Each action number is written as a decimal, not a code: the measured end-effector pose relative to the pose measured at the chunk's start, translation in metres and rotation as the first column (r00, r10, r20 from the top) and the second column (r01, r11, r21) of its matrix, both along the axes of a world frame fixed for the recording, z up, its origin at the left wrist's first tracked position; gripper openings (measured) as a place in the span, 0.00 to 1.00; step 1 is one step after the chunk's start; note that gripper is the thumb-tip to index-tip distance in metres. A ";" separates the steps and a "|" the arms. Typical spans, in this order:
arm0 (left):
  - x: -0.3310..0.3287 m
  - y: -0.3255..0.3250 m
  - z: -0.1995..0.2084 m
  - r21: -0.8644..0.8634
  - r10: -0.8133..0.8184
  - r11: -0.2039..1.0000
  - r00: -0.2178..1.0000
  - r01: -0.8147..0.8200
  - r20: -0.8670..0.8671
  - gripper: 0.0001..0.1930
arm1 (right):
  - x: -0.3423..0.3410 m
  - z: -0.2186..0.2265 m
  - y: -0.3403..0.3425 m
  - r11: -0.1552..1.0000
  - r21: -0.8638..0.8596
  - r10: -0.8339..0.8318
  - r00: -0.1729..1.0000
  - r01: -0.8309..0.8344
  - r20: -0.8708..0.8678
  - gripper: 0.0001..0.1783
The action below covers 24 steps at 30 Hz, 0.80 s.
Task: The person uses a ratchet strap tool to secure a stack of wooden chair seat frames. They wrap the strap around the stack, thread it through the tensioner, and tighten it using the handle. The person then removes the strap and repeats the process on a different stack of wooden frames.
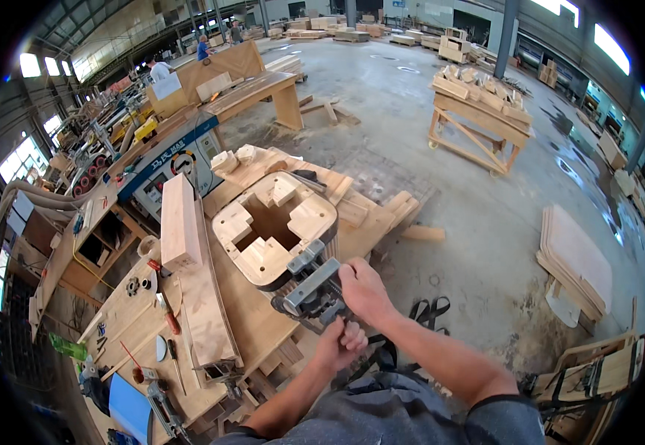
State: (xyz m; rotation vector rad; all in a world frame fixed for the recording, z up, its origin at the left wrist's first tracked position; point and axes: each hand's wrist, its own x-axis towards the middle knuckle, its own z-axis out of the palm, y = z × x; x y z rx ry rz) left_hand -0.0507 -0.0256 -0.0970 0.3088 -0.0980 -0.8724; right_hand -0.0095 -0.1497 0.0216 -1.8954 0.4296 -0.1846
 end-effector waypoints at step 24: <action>-0.014 0.009 0.099 0.506 0.167 0.862 0.936 0.013 -0.309 0.16 | 0.027 -0.025 -0.022 0.775 0.632 0.056 0.996 0.001 -0.070 0.16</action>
